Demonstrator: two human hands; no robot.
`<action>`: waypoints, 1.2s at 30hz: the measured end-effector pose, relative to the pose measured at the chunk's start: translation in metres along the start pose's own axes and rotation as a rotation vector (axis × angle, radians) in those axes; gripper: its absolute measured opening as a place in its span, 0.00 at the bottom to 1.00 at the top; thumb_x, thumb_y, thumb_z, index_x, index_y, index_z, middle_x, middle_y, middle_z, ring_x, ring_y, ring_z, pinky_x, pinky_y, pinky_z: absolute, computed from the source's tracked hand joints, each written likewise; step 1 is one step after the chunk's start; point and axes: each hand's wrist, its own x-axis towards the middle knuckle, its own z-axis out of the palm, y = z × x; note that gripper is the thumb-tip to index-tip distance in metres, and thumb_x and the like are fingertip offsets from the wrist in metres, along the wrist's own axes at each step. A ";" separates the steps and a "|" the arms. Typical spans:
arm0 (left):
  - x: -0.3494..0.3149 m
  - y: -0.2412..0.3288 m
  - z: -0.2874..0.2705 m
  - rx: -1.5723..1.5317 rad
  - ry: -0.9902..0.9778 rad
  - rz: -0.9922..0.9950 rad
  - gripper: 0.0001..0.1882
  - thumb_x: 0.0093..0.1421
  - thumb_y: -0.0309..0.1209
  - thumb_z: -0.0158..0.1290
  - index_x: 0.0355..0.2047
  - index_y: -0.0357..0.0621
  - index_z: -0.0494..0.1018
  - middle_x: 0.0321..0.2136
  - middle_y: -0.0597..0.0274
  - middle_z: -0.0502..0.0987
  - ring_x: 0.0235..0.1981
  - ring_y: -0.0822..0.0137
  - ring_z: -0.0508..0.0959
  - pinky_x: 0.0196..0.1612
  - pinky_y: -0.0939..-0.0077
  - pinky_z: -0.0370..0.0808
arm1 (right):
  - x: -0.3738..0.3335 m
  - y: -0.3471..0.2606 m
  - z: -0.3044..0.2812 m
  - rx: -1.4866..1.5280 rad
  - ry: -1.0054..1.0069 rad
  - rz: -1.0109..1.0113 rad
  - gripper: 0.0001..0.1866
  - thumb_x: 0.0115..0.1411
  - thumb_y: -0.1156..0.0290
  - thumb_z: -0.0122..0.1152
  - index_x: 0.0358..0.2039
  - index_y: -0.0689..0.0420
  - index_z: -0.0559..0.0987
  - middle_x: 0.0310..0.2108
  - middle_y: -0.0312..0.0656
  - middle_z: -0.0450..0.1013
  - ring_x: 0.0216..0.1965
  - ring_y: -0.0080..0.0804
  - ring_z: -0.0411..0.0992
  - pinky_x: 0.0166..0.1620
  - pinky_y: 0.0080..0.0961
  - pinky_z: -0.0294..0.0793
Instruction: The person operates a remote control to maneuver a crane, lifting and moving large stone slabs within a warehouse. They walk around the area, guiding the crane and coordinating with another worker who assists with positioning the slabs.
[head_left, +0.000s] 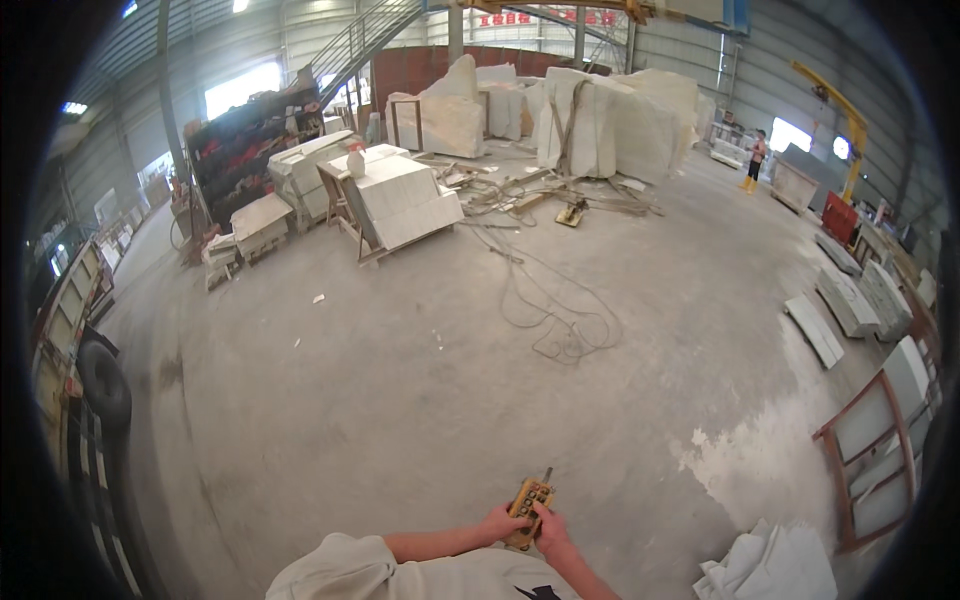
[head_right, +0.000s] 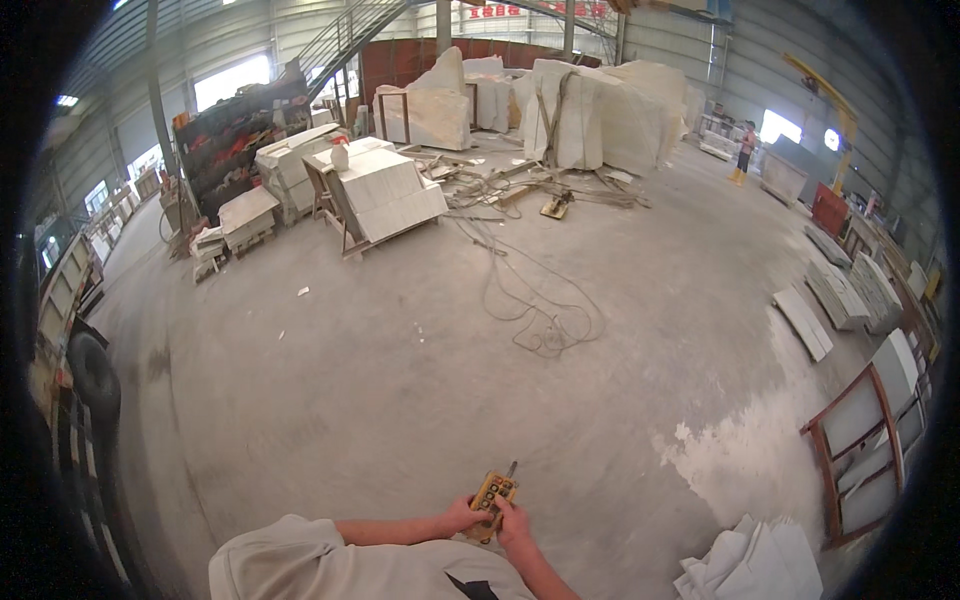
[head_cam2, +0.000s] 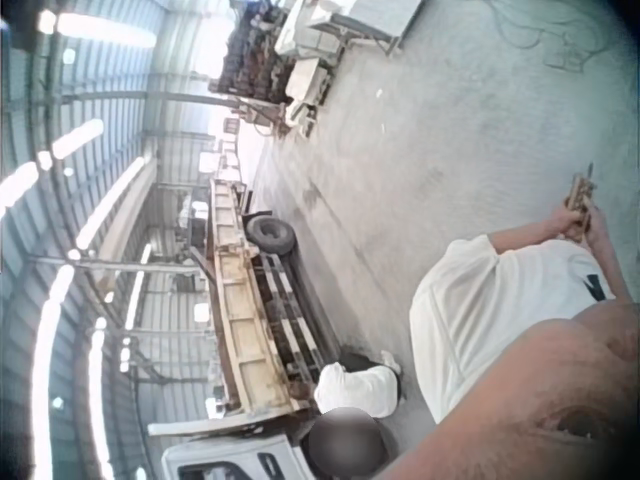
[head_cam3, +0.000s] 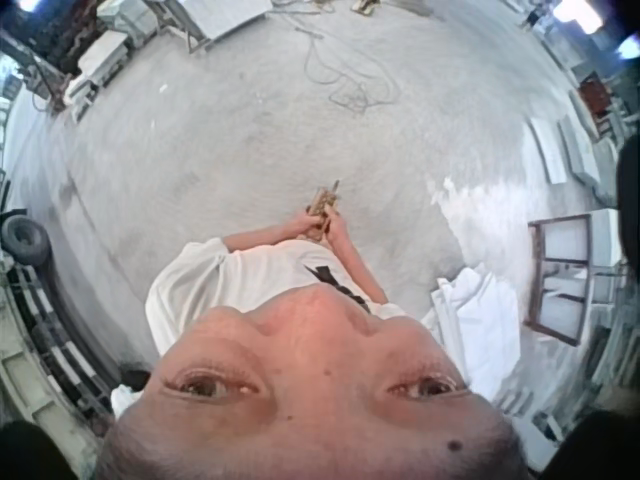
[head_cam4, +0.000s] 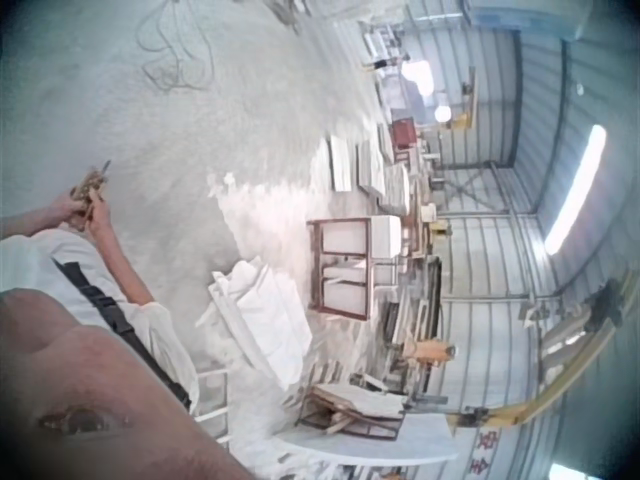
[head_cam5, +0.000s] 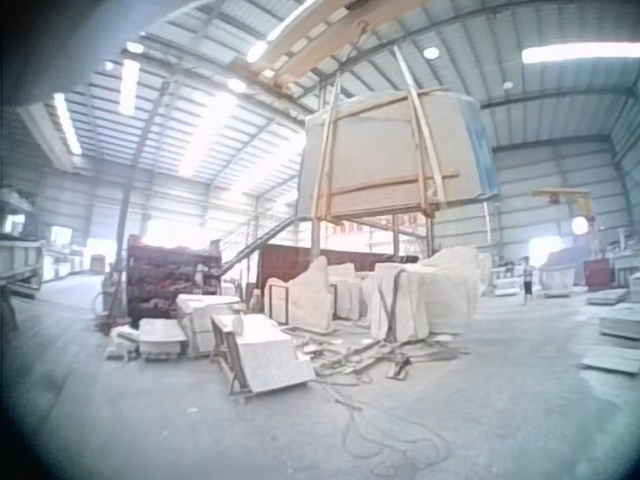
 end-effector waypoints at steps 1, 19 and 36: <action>0.001 0.003 0.002 0.011 -0.006 -0.010 0.33 0.41 0.42 0.61 0.45 0.36 0.67 0.36 0.55 0.75 0.35 0.66 0.75 0.38 0.73 0.73 | 0.004 -0.002 -0.006 0.002 -0.008 0.026 0.16 0.55 0.68 0.56 0.41 0.66 0.70 0.36 0.45 0.72 0.34 0.35 0.73 0.37 0.30 0.74; 0.171 0.061 0.022 0.036 -0.159 -0.008 0.35 0.40 0.44 0.61 0.45 0.33 0.67 0.36 0.54 0.75 0.35 0.66 0.76 0.39 0.74 0.72 | 0.111 -0.112 -0.011 0.025 0.127 -0.036 0.16 0.55 0.68 0.55 0.41 0.65 0.70 0.35 0.46 0.72 0.35 0.37 0.73 0.38 0.32 0.74; 0.244 0.150 0.003 -0.080 -0.284 -0.120 0.26 0.46 0.36 0.61 0.42 0.33 0.68 0.34 0.58 0.75 0.33 0.69 0.76 0.37 0.75 0.74 | 0.203 -0.162 -0.008 0.014 0.224 0.012 0.15 0.56 0.67 0.55 0.39 0.64 0.72 0.34 0.44 0.73 0.33 0.35 0.73 0.36 0.32 0.74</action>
